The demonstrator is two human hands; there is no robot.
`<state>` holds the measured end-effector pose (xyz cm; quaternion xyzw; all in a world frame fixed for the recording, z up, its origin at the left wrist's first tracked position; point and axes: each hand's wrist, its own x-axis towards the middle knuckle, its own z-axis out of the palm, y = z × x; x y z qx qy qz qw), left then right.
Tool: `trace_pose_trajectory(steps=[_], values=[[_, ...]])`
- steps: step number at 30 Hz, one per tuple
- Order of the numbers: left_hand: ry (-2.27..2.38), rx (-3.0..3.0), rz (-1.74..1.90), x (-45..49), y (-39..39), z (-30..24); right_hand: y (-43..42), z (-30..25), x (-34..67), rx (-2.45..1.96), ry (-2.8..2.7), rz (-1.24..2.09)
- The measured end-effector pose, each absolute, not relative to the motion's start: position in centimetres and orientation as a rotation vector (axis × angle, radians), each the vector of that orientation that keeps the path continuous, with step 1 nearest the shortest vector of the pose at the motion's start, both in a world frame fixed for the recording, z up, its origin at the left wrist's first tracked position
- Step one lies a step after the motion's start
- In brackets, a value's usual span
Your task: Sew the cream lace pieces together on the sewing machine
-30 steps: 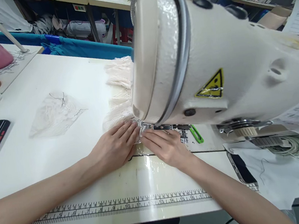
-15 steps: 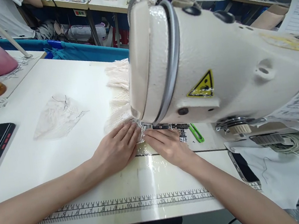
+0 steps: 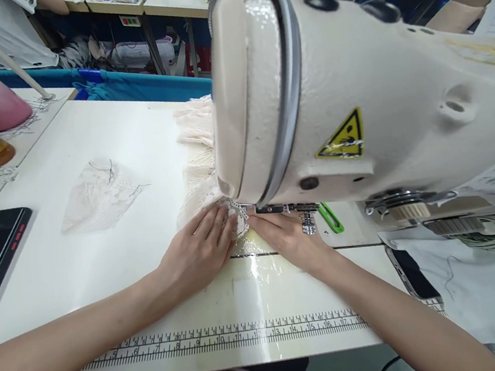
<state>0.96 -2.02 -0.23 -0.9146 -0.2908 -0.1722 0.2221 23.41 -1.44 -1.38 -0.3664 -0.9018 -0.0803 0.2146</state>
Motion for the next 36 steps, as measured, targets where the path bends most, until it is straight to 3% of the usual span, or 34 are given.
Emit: trace_pose_trajectory(steps=[18, 36], values=[[-1.032, -2.763, -0.427, 0.4, -0.6, -0.3, -1.3, -0.3, 23.2, -1.175, -2.457, -0.361], [-0.948, -2.728, -0.466, 0.7, -0.7, -0.2, -1.5, 0.8, 22.6, -1.161, -2.493, -0.542]])
